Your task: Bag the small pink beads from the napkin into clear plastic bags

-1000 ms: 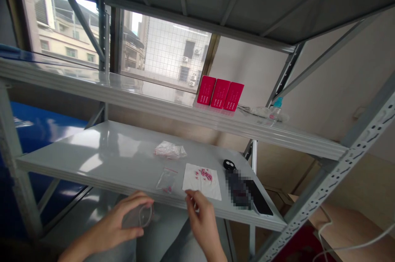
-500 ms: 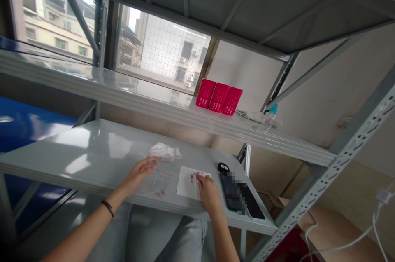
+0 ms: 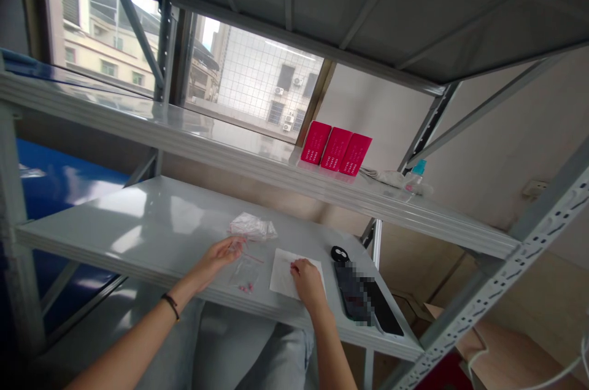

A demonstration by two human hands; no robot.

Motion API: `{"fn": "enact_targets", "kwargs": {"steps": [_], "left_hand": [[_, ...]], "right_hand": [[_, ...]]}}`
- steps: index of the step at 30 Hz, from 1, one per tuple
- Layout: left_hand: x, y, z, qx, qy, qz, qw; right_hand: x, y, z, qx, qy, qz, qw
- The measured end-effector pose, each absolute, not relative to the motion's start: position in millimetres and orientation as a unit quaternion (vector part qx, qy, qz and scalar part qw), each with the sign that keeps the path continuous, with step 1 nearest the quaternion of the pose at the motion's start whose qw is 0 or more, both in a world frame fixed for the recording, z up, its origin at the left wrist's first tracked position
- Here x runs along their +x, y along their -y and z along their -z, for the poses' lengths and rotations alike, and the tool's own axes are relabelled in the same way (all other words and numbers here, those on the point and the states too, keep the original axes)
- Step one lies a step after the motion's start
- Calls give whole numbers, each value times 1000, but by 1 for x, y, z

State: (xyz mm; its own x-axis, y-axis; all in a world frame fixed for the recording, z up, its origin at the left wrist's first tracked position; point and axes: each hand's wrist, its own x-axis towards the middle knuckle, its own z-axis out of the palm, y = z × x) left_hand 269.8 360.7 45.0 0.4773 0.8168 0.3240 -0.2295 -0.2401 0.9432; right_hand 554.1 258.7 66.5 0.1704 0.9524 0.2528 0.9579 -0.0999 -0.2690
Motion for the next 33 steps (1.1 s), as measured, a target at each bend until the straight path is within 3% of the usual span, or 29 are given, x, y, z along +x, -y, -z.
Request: {"fn": "enact_targets", "kwargs": {"steps": [6,12,18,23,27,33], "left_hand": [[268,-359,-46,674,-223,-426,560],[268,-358,-49,671,-207,-423,573],[267,-354,-59,637,-122,-417,636],[267,-356,-54,593,-151,-422,669],[268,-359,-49,575,-185,-443,663],[269,-360,-47,580,-184,-444,658]], "right_hand": [[545,-260,-79,-742,642,6,194],[482,-265,-127,-586,710,-70,384],[425,-286,-130,-530,755,-111,370],[457,-290,-120,-556,715,-77,417],[518,-289,-107,-720,619,-27,313],[558,-278,-75,-783,589,-21,199]]}}
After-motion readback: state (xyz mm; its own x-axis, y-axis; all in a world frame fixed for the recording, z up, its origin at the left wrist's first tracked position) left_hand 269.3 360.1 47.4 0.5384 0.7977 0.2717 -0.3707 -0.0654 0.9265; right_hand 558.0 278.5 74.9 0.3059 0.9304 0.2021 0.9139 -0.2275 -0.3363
